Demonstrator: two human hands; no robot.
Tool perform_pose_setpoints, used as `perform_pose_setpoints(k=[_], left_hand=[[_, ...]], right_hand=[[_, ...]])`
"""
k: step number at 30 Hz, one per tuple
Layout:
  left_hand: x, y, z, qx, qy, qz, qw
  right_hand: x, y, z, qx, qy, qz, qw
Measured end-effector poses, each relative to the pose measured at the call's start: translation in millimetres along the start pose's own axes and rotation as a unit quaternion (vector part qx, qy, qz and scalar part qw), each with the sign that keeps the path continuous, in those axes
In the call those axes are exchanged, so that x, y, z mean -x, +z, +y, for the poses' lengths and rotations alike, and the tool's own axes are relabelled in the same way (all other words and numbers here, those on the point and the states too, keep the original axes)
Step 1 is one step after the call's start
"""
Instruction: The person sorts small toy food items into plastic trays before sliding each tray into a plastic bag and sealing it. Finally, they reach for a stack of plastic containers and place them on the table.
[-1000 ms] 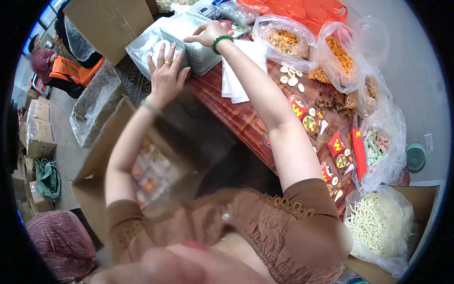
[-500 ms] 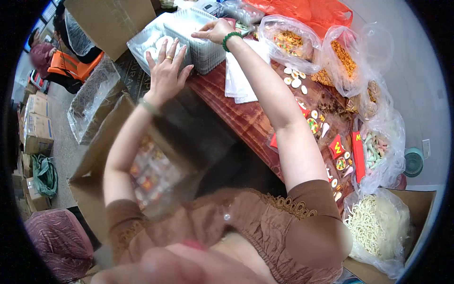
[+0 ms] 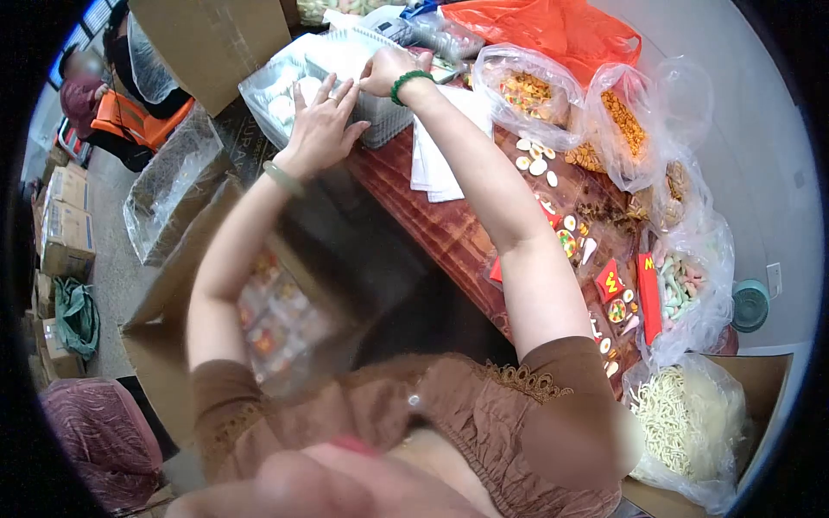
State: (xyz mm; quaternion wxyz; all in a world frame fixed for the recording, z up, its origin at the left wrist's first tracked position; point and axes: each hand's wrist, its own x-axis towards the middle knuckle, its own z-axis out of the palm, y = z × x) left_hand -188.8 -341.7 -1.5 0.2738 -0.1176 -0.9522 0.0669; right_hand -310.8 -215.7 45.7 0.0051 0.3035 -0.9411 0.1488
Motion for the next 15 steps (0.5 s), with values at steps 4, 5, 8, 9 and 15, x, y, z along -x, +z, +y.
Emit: perform_pose_setpoints(k=[4, 5, 8, 9, 15], left_hand=[[-4, 1, 0, 0.005, -0.022, -0.014, 1.000], [-3, 1, 0, 0.011, -0.029, -0.012, 0.999], [-3, 1, 2, 0.030, -0.035, 0.001, 0.999], [-4, 1, 3, 0.031, -0.035, 0.002, 0.999], [-3, 4, 7, 0.020, -0.043, 0.034, 0.998]], right_hand=[[-6, 6, -13, 0.071, 0.024, -0.015, 0.997], [-2, 9, -12, 0.036, 0.025, 0.003, 0.999], [10, 23, -7, -0.015, 0.002, 0.044, 0.999], [11, 29, -6, -0.026, 0.003, 0.093, 0.995], [17, 36, -2, -0.055, 0.003, 0.142, 0.988]])
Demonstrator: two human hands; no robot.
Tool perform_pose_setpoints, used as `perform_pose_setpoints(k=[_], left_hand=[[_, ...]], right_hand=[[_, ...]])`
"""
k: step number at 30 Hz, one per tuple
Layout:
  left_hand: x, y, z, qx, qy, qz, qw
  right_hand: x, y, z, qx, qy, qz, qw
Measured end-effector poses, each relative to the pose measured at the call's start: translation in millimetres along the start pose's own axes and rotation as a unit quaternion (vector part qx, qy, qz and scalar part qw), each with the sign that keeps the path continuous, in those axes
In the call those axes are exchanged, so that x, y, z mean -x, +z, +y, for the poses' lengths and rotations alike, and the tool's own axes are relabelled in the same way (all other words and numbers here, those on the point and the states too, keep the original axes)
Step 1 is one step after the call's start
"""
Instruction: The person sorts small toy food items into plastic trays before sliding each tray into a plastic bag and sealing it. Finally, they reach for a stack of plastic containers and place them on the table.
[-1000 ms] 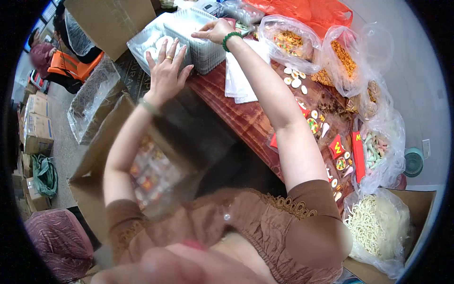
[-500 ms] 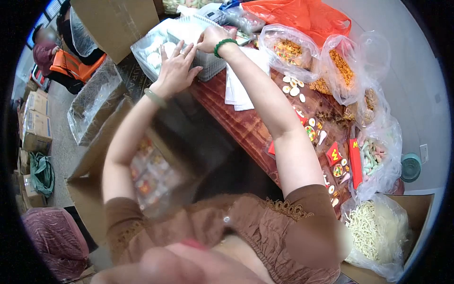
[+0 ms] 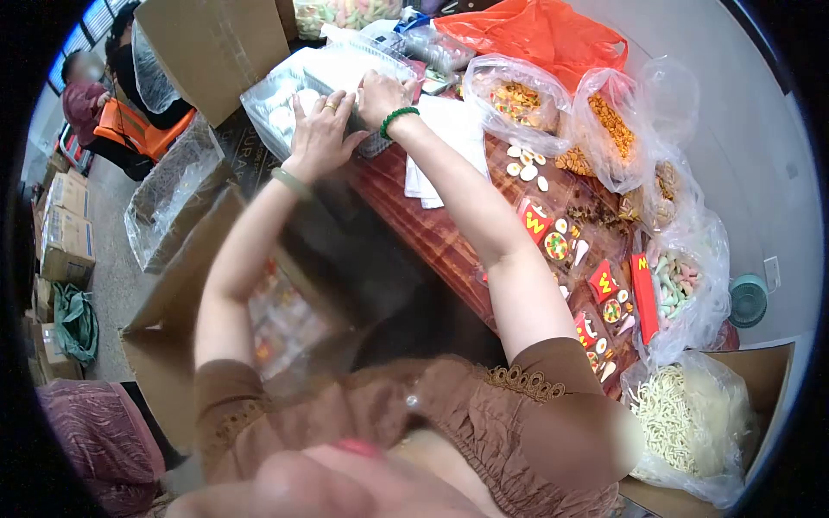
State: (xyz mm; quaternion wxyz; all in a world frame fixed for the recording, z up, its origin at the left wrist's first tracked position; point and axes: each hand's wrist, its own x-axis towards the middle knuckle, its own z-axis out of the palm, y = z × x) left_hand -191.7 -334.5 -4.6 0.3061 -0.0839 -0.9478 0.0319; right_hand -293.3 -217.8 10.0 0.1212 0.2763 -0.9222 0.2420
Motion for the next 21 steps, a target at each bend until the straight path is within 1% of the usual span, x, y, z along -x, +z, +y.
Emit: perform_pose_setpoints(k=[1, 3, 5, 7, 8, 11, 12, 14, 15, 16, 17, 18, 19, 20, 21], left_hand=[[0, 0, 1, -0.001, 0.001, 0.002, 1.000], [0, -4, 2, -0.004, 0.002, 0.005, 1.000], [-3, -10, 2, -0.012, -0.009, -0.041, 0.999], [-3, -7, 2, -0.015, -0.013, -0.027, 0.999], [-4, -6, 2, -0.016, -0.016, -0.016, 1.000], [-7, -8, 2, 0.007, -0.029, -0.031, 0.999], [-7, -8, 2, 0.007, -0.027, -0.030, 0.999], [-6, -6, 0, 0.045, -0.047, -0.016, 0.998], [-8, -4, -1, 0.086, -0.079, 0.008, 0.993], [-11, -3, -3, 0.128, -0.109, 0.030, 0.985], [-17, -4, -11, 0.206, -0.124, 0.094, 0.966], [-23, -15, -12, 0.209, -0.109, 0.190, 0.953], [-30, -29, -11, 0.213, -0.094, 0.283, 0.931], [-35, -38, -8, 0.215, -0.149, 0.270, 0.927], [-40, -43, -6, 0.316, -0.168, 0.228, 0.905]], right_hand=[[-1, -2, -2, -0.001, -0.001, 0.004, 1.000], [-2, -5, -7, 0.101, -0.019, -0.035, 0.994], [-6, -11, -8, 0.124, -0.025, -0.041, 0.991], [-7, -26, -9, 0.161, -0.038, -0.114, 0.980], [-6, -27, -11, 0.161, -0.039, -0.111, 0.980], [2, -29, -18, 0.243, -0.081, -0.059, 0.965], [2, -25, -13, 0.243, -0.080, -0.057, 0.965], [2, -10, 0, 0.209, -0.110, 0.039, 0.971], [6, -18, -1, 0.217, -0.098, 0.052, 0.970], [8, -31, 2, 0.189, -0.112, 0.060, 0.974], [11, -47, 10, 0.162, -0.125, 0.068, 0.976], [24, -83, 6, 0.124, -0.114, 0.059, 0.984], [26, -103, 22, 0.012, -0.131, 0.031, 0.991], [30, -125, 41, -0.100, -0.143, 0.004, 0.985], [45, -166, 43, -0.204, -0.122, -0.131, 0.963]])
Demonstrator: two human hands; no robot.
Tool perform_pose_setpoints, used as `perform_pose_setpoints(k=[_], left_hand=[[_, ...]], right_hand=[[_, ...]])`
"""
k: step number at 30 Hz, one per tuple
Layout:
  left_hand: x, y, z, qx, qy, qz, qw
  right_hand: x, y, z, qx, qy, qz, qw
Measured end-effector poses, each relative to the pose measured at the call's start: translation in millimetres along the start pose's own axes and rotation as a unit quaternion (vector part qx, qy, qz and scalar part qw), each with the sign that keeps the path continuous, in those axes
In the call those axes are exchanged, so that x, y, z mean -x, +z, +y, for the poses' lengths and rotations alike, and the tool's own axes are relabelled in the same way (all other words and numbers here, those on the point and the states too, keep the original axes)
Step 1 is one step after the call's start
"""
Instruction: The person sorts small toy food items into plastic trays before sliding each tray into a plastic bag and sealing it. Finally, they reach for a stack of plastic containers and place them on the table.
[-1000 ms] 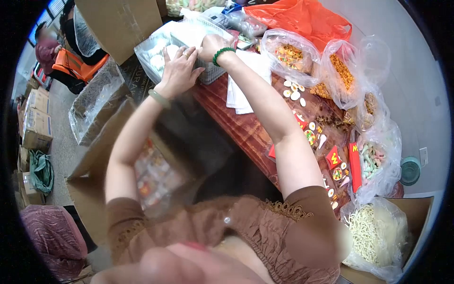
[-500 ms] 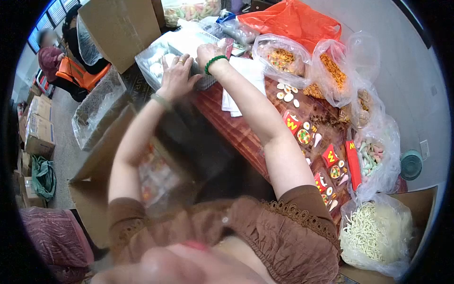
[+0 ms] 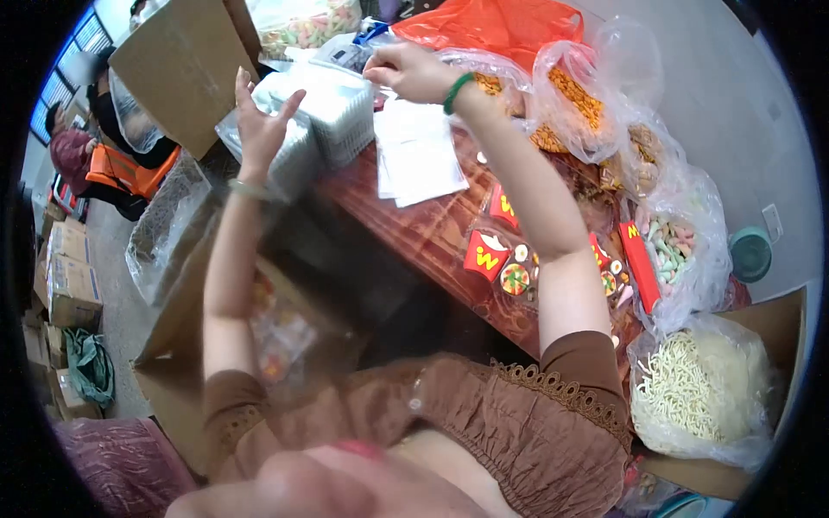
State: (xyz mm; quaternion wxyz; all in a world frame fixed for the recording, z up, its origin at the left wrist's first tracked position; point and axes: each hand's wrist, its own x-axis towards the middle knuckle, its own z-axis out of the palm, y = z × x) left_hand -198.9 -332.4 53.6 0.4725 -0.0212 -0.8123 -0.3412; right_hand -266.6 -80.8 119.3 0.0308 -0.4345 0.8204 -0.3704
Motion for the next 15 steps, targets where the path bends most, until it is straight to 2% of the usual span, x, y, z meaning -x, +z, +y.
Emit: perform_pose_setpoints(k=[1, 2, 3, 6, 7, 9, 10, 11, 12, 13, 14, 15], left_hand=[[-3, 5, 4, 0.087, -0.059, -0.046, 0.993], [-3, 13, 5, 0.249, -0.140, -0.128, 0.950], [0, 14, 14, 0.381, -0.190, -0.224, 0.877], [38, 32, 58, 0.438, -0.271, -0.349, 0.783], [61, 47, 68, 0.455, -0.279, -0.375, 0.758], [108, 70, 90, 0.474, -0.347, -0.412, 0.697], [128, 75, 111, 0.453, -0.368, -0.410, 0.700], [147, 81, 127, 0.437, -0.392, -0.418, 0.693], [163, 87, 138, 0.425, -0.395, -0.428, 0.693], [182, 97, 140, 0.446, -0.419, -0.424, 0.668], [200, 105, 140, 0.465, -0.442, -0.418, 0.643], [211, 107, 145, 0.428, -0.461, -0.417, 0.656]], right_hand=[[13, -20, 17, -0.099, -0.010, -0.051, 0.994], [33, -39, 18, -0.146, -0.003, -0.085, 0.986], [56, -54, 20, -0.149, 0.017, -0.084, 0.985], [128, -78, 48, -0.141, 0.095, -0.072, 0.983], [151, -73, 10, -0.115, 0.248, -0.072, 0.959], [202, -57, 44, -0.084, 0.174, -0.042, 0.980], [225, -49, 26, -0.038, 0.256, -0.040, 0.965], [244, -36, 39, -0.034, 0.274, -0.034, 0.961], [268, -21, 43, 0.038, 0.229, 0.021, 0.972], [281, -13, 29, 0.140, 0.301, 0.012, 0.943], [292, -5, 22, 0.207, 0.273, 0.042, 0.939], [301, 3, 20, 0.273, 0.240, 0.072, 0.929]])
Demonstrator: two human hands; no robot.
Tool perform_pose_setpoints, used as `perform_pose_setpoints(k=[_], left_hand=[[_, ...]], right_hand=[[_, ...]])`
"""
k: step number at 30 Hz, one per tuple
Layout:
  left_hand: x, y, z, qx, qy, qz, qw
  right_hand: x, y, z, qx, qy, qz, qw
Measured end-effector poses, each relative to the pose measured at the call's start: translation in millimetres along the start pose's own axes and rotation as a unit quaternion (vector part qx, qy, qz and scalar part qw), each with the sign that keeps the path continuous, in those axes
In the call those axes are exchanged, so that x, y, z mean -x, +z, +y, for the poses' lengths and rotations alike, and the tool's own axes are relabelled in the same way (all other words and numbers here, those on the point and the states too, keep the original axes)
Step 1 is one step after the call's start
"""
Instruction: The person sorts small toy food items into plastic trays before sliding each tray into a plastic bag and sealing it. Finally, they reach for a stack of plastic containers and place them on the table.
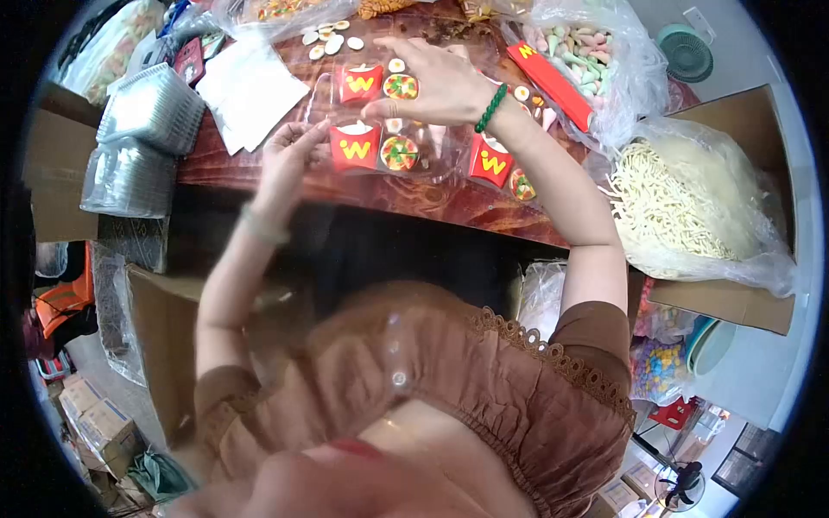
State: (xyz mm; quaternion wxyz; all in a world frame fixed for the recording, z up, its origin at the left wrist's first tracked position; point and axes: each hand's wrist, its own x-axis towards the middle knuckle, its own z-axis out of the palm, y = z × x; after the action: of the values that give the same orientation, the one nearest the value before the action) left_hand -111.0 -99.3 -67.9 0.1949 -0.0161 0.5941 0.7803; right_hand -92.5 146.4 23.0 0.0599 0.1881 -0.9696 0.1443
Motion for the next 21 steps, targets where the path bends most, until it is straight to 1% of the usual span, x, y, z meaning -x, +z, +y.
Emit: perform_pose_setpoints(k=[2, 4, 5, 6, 7, 8, 9, 10, 11, 12, 13, 14, 16, 17, 19, 20, 21], left_hand=[[7, 6, -13, 0.017, -0.051, 0.019, 0.998], [7, 6, -26, 0.006, -0.055, 0.032, 0.998], [7, 6, -31, 0.012, -0.061, 0.034, 0.997], [8, 7, -33, 0.019, -0.068, 0.038, 0.997], [12, 10, -30, 0.018, -0.067, 0.041, 0.997], [15, 14, -24, -0.040, -0.075, 0.026, 0.996], [17, 14, -21, -0.099, -0.083, 0.012, 0.992], [16, 7, -19, -0.182, -0.051, -0.004, 0.982], [14, 0, -20, -0.183, -0.050, 0.000, 0.982], [13, -8, -22, -0.283, 0.083, 0.029, 0.955], [11, -17, -24, -0.376, 0.211, 0.057, 0.901], [8, -29, -22, -0.431, 0.249, 0.073, 0.864], [1, -43, -10, -0.472, 0.245, 0.068, 0.844], [-4, -51, -3, -0.545, 0.275, 0.079, 0.788], [-35, -83, -9, -0.594, 0.369, 0.097, 0.708], [-48, -97, -12, -0.611, 0.348, 0.101, 0.704], [-60, -110, -14, -0.632, 0.349, 0.113, 0.683]], right_hand=[[12, 12, 3, -0.020, 0.014, -0.012, 1.000], [21, 22, 0, 0.014, 0.000, -0.035, 0.999], [23, 30, 0, 0.032, -0.023, -0.026, 0.999], [25, 39, -1, 0.030, -0.024, -0.026, 0.999], [25, 49, -3, 0.068, -0.035, -0.040, 0.996], [26, 58, -3, 0.106, -0.047, -0.054, 0.992], [24, 68, 0, 0.094, -0.062, -0.067, 0.991], [25, 76, 2, 0.093, -0.067, -0.067, 0.991], [27, 82, 5, 0.083, -0.065, -0.065, 0.992], [29, 87, 7, 0.073, -0.062, -0.064, 0.993], [32, 92, 9, 0.062, -0.076, -0.031, 0.995], [33, 96, 13, 0.058, -0.078, -0.033, 0.995], [34, 98, 14, 0.059, -0.086, -0.049, 0.993], [32, 97, 14, 0.045, -0.096, -0.040, 0.994], [28, 99, 15, 0.028, -0.118, -0.044, 0.992], [26, 99, 16, 0.015, -0.134, -0.051, 0.990], [25, 100, 17, -0.001, -0.138, -0.050, 0.989]])
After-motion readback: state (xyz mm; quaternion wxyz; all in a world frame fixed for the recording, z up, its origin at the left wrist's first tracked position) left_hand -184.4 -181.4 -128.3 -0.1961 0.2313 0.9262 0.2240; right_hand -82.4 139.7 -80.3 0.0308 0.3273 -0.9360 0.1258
